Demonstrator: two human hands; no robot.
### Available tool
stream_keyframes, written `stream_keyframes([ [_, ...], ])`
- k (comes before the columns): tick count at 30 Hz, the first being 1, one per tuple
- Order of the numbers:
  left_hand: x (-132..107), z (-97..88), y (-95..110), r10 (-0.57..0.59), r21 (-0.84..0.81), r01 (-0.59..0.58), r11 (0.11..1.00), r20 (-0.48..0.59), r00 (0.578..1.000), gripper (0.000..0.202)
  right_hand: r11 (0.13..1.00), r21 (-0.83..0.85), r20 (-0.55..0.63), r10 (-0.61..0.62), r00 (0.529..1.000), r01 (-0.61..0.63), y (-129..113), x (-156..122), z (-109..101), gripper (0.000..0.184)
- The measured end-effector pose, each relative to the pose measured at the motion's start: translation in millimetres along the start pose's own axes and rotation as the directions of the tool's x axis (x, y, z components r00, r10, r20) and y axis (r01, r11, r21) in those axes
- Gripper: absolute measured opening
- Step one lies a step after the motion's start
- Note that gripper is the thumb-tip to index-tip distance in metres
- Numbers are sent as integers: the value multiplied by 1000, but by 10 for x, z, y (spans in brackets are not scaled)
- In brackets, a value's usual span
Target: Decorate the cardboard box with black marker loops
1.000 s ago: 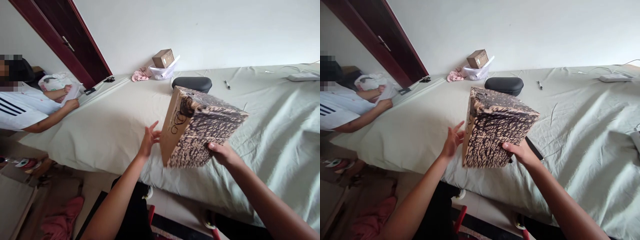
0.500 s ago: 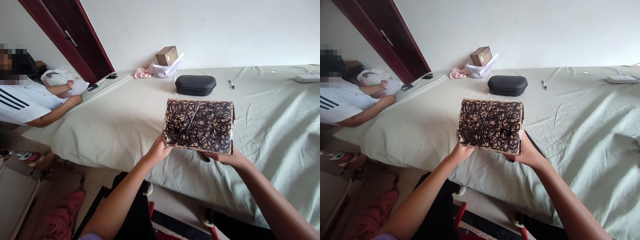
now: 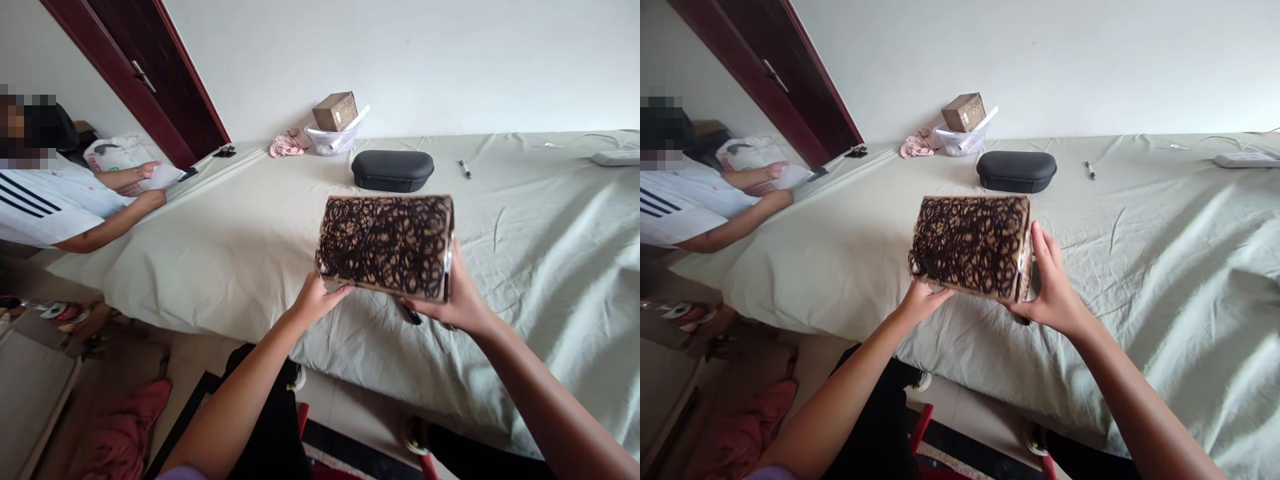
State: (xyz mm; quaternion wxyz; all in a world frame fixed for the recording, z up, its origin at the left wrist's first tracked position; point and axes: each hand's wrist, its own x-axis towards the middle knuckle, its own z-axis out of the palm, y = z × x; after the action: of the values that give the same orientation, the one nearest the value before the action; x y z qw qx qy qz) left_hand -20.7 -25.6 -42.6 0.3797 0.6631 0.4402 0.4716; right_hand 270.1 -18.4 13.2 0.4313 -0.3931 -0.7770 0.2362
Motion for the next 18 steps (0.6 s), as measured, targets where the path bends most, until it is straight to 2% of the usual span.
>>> stream_keyframes([
  [3, -25, 22, 35, -60, -81, 62, 995, 18, 998, 47, 987, -122, -6, -101, 995, 100, -24, 13, -62, 114],
  [7, -36, 42, 119, -92, -118, 94, 989, 15, 996, 68, 981, -166, 37, -94, 995, 99, -29, 19, -118, 112],
  [10, -37, 22, 166, -51, -129, 43, 991, -57, 997, 102, 972, -200, 36, -115, 993, 120, -3, 6, -114, 118],
  [12, -43, -7, 155, 15, -130, -33, 991, -140, 990, 117, 965, -221, 37, -138, 990, 142, 18, -4, -96, 119],
  [13, -45, -25, 135, 59, -106, -79, 991, -183, 981, 117, 962, -229, 44, -145, 988, 151, 26, -8, -86, 119],
  [15, -46, -64, 82, 164, -10, -171, 985, -225, 960, 105, 957, -242, 63, -152, 986, 163, 32, -13, -68, 119],
  [18, -31, -120, 34, 331, 116, -313, 943, -195, 923, 82, 950, -262, 71, -158, 985, 171, 17, -13, -46, 120],
])
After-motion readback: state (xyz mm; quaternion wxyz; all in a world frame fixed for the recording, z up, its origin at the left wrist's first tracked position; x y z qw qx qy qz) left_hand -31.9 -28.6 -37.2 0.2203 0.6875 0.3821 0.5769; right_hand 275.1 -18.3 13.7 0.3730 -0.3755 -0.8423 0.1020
